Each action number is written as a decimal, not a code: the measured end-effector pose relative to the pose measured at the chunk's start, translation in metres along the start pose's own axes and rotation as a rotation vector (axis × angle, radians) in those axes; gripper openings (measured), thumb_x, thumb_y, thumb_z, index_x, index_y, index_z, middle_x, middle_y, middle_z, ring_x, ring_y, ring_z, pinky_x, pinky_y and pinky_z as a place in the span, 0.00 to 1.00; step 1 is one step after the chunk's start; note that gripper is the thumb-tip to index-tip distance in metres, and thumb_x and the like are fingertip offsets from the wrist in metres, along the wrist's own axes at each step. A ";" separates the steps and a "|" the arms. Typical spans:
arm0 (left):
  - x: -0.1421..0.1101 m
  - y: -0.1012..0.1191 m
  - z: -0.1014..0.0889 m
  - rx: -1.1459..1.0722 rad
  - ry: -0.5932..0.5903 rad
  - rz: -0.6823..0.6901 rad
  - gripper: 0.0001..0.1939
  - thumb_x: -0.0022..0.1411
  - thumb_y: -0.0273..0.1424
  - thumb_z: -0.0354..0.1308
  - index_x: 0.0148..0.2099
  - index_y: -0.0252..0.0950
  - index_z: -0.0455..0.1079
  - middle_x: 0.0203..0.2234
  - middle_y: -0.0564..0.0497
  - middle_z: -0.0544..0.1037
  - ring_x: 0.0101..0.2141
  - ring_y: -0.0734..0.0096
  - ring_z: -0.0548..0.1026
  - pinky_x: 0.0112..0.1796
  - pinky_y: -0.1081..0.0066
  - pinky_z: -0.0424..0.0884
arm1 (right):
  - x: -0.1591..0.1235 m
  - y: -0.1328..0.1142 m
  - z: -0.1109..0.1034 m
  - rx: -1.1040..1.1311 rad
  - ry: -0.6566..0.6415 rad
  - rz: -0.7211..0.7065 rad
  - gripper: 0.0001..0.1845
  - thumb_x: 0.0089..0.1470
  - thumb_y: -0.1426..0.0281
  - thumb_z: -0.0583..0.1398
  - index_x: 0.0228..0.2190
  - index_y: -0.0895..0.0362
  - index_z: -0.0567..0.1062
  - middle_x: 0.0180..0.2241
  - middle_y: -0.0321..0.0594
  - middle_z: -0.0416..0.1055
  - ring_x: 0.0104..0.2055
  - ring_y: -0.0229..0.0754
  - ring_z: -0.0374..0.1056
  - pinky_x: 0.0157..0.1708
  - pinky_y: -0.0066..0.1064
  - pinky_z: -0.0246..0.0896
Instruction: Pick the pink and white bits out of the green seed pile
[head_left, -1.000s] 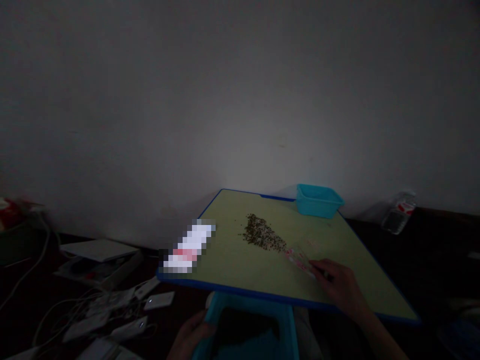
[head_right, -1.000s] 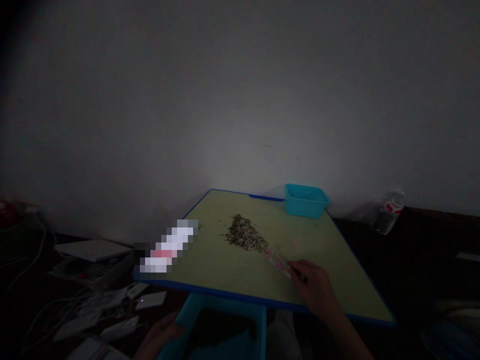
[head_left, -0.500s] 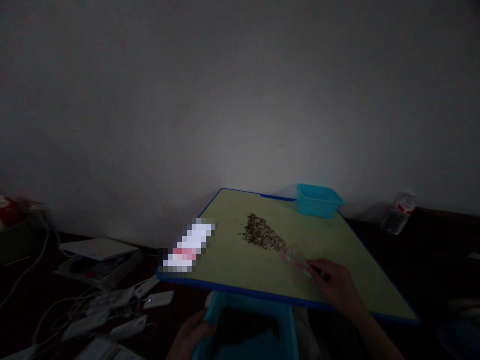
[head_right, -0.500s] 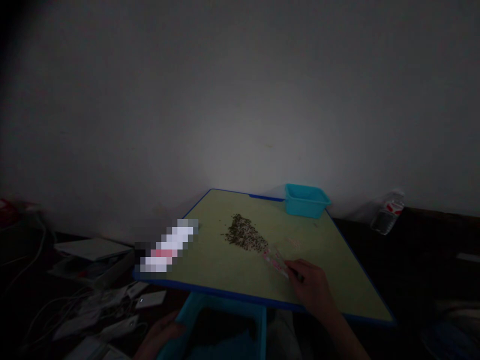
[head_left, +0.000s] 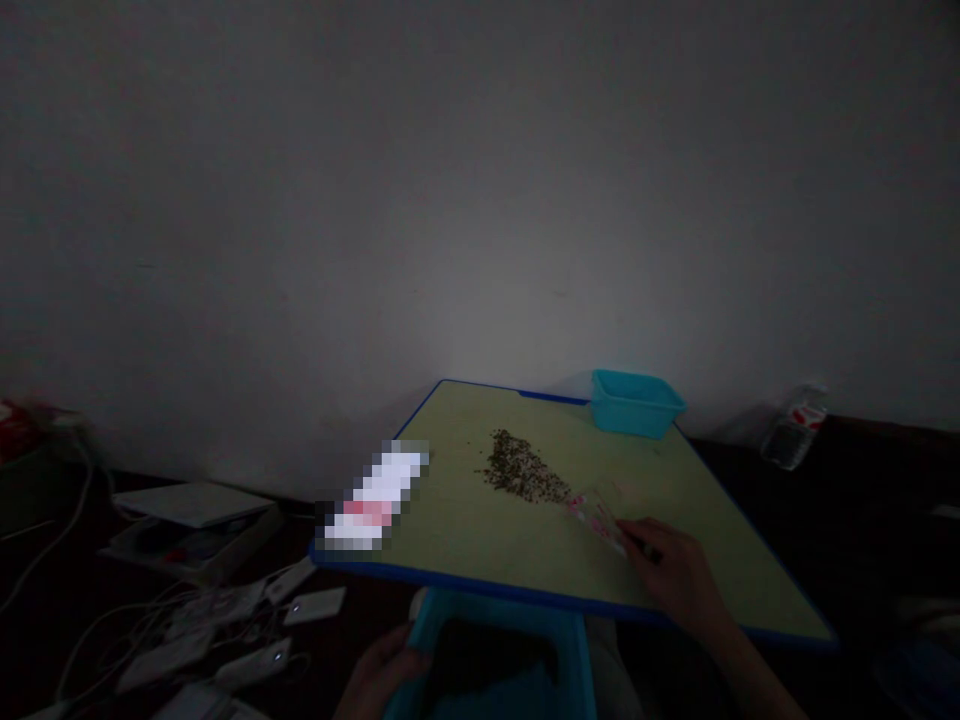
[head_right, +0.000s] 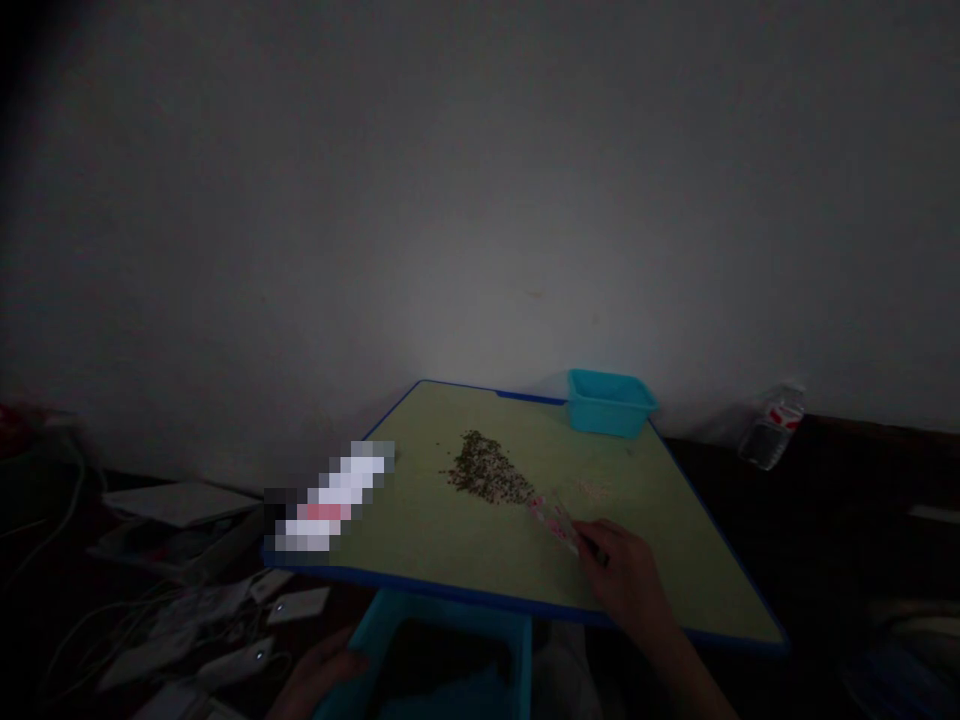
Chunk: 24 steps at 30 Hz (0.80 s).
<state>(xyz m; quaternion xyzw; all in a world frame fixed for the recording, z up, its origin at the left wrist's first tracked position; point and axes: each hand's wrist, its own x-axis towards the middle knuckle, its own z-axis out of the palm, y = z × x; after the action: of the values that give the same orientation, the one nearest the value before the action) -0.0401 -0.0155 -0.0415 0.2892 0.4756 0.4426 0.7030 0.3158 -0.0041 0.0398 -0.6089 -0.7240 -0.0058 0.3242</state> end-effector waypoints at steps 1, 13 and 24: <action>0.000 -0.001 -0.001 -0.005 0.004 0.001 0.08 0.38 0.27 0.61 0.27 0.34 0.73 0.13 0.54 0.74 0.16 0.67 0.69 0.19 0.71 0.63 | 0.001 -0.001 0.000 0.005 -0.004 -0.004 0.14 0.52 0.69 0.52 0.37 0.55 0.75 0.33 0.40 0.73 0.31 0.40 0.69 0.32 0.29 0.64; -0.002 -0.010 -0.005 -0.068 -0.032 -0.009 0.12 0.44 0.29 0.59 0.35 0.35 0.72 0.20 0.50 0.77 0.22 0.61 0.73 0.25 0.66 0.67 | -0.004 -0.001 0.000 -0.017 0.023 -0.031 0.15 0.53 0.67 0.52 0.37 0.55 0.76 0.34 0.41 0.74 0.33 0.41 0.70 0.33 0.31 0.65; -0.009 0.000 0.004 -0.051 -0.052 0.002 0.12 0.45 0.27 0.57 0.36 0.33 0.72 0.20 0.49 0.78 0.22 0.62 0.73 0.25 0.67 0.67 | -0.006 -0.013 0.000 0.008 0.003 -0.021 0.14 0.53 0.67 0.52 0.37 0.55 0.76 0.36 0.41 0.74 0.34 0.42 0.70 0.33 0.30 0.66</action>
<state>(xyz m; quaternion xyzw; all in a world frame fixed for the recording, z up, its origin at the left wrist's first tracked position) -0.0380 -0.0239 -0.0366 0.2831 0.4456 0.4474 0.7219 0.3046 -0.0124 0.0420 -0.6000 -0.7299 -0.0072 0.3274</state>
